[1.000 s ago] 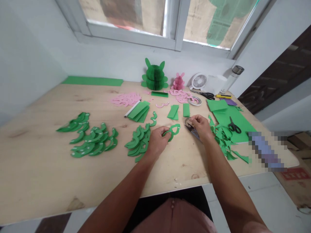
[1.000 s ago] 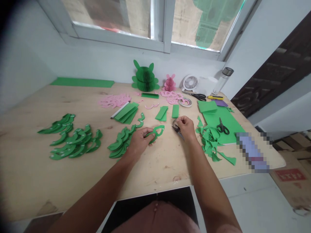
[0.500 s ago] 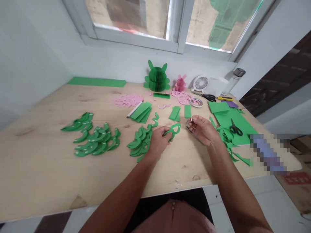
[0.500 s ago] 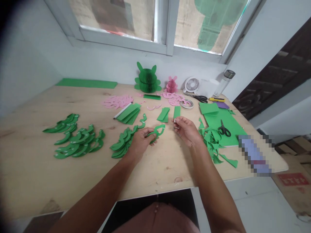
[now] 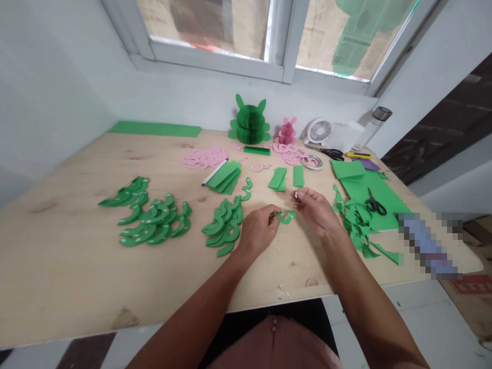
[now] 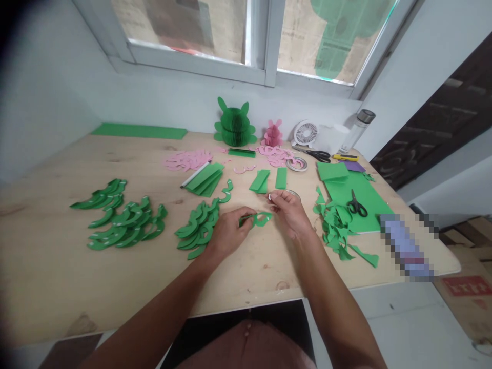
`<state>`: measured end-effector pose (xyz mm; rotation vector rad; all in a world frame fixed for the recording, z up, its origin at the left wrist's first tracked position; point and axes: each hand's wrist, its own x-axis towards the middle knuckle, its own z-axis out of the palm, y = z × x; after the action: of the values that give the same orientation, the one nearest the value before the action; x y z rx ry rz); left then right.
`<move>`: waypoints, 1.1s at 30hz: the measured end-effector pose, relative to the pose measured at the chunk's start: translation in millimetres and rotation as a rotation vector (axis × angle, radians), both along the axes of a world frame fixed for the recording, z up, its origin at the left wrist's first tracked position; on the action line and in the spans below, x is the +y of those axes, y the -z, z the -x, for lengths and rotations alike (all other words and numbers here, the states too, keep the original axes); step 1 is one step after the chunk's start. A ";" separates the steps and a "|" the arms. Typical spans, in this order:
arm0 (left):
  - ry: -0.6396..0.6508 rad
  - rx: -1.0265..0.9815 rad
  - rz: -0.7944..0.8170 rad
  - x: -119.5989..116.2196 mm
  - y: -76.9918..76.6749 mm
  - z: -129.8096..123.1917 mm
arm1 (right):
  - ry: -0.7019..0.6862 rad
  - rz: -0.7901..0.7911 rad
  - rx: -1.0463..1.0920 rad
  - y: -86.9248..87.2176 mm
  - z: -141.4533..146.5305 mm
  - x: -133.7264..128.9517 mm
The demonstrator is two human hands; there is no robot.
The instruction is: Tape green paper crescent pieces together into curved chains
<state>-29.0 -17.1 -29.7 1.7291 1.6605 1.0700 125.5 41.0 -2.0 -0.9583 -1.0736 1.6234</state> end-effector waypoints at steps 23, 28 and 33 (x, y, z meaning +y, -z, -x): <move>-0.119 -0.555 0.046 3.4 -6.3 -3.2 | -0.111 -0.011 0.042 4.8 25.7 -19.1; -0.121 -0.583 0.064 4.7 -5.3 -2.9 | -0.108 -0.010 0.023 4.3 26.2 -19.3; -0.116 -0.596 0.042 5.3 -5.1 -3.2 | -0.120 -0.012 0.030 3.2 26.6 -20.1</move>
<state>-25.8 -11.8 -24.6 1.1354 1.3898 1.4195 98.9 20.9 -5.2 -0.8735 -1.1381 1.7212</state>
